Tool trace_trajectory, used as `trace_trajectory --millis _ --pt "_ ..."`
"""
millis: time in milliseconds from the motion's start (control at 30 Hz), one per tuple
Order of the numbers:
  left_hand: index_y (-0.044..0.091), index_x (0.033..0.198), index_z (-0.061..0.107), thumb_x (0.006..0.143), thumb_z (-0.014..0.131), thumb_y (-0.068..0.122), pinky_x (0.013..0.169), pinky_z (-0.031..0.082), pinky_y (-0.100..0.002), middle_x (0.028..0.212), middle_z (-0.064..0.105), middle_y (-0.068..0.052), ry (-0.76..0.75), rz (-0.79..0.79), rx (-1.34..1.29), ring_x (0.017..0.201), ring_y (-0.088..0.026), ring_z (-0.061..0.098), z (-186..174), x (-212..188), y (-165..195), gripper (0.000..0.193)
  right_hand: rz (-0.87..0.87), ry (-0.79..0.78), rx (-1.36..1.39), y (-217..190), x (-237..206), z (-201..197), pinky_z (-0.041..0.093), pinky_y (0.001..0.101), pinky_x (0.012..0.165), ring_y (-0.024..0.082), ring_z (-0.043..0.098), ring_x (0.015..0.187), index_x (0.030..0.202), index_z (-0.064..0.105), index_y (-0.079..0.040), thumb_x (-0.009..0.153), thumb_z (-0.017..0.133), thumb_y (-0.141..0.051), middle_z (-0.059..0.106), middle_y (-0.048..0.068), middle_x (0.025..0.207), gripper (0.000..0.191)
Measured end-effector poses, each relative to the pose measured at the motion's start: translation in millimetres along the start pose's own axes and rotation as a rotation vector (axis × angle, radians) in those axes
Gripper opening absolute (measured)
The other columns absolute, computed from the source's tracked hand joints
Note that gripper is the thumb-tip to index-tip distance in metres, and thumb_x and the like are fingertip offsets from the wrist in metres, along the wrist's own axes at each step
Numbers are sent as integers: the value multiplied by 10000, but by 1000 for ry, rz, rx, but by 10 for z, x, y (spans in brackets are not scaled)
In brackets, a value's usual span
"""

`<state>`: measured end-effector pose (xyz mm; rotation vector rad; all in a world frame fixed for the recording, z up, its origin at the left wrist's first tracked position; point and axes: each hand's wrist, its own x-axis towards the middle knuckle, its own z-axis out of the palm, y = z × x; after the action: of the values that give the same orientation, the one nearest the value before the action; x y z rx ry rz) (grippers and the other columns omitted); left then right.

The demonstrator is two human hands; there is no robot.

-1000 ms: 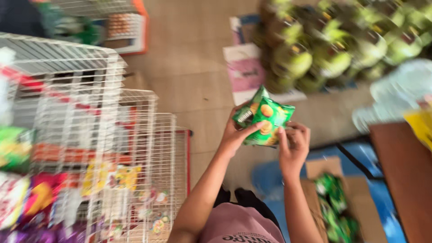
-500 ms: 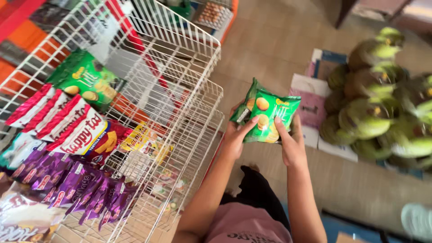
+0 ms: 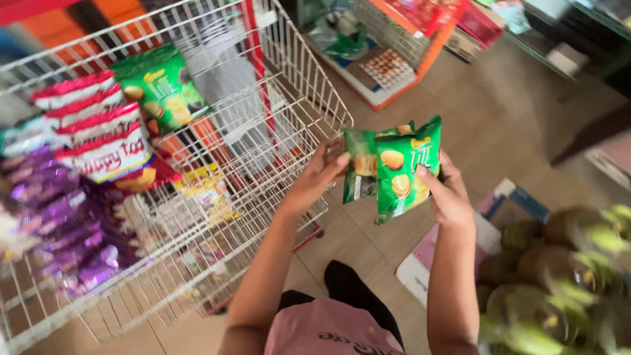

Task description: The person repeatedly picks snack bags from a cardboard box on the floor and places them into a wire shopping cart, arranging them in neat rows. The person handles purple, red, and green snack bags, stacking them vertically in the cart.

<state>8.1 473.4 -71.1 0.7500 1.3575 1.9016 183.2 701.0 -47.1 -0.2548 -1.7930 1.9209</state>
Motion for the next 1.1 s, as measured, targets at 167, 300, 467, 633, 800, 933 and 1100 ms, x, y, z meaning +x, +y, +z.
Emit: trace_trajectory --millis 167,300,467,633,800,933,1100 --pt "122 1528 417 980 714 341 1069 502 -378 1415 579 -89 73 206 248 1287 -201 570 270 79 447 661 -3 -181 -76 -20 671 -176 457 333 1087 145 590 1213 1432 576 -2 904 756 -54 652 43 1310 560" --pt "90 1433 529 935 769 216 972 562 -346 1287 666 -60 378 233 157 1153 -176 647 279 -91 522 567 -36 -276 -12 -149 1062 207 476 305 1065 122 601 1202 1420 576 -34 913 756 -70 661 15 1295 539" --pt "56 1418 538 949 760 128 1013 551 -329 1310 661 -65 745 488 178 1196 -156 631 -24 -565 522 524 -271 -307 -60 -301 1194 958 503 299 968 118 597 1080 1319 577 -14 967 809 -64 652 17 1197 425" --pt "39 1428 485 978 736 138 1009 529 -307 1301 654 -106 1185 670 185 1185 -161 633 -505 -1046 804 525 -561 -416 -123 -257 1649 1822 514 334 1072 187 613 1210 1476 461 2 981 849 -59 627 95 1332 632" --pt "35 1440 471 995 743 174 993 520 -294 1297 624 -123 1332 915 220 1161 -168 617 -1059 -980 1147 540 -758 -462 -352 69 2276 2916 471 435 1116 353 585 1310 1577 214 9 853 1005 -234 552 246 1457 1099" --pt "33 1450 459 996 742 198 963 520 -298 1286 621 -147 1406 937 201 1127 -183 613 -1354 -839 1218 559 -299 -509 -332 357 2379 3648 514 390 1056 292 625 1252 1520 222 24 730 960 -409 608 211 1386 1165" --pt "74 1456 370 971 676 218 823 515 -344 1300 570 -135 1487 830 62 1080 -202 602 -1460 -829 1108 591 -433 -548 -473 575 2355 4146 489 415 1102 349 565 1320 1491 239 50 729 984 -470 531 261 1421 1186"
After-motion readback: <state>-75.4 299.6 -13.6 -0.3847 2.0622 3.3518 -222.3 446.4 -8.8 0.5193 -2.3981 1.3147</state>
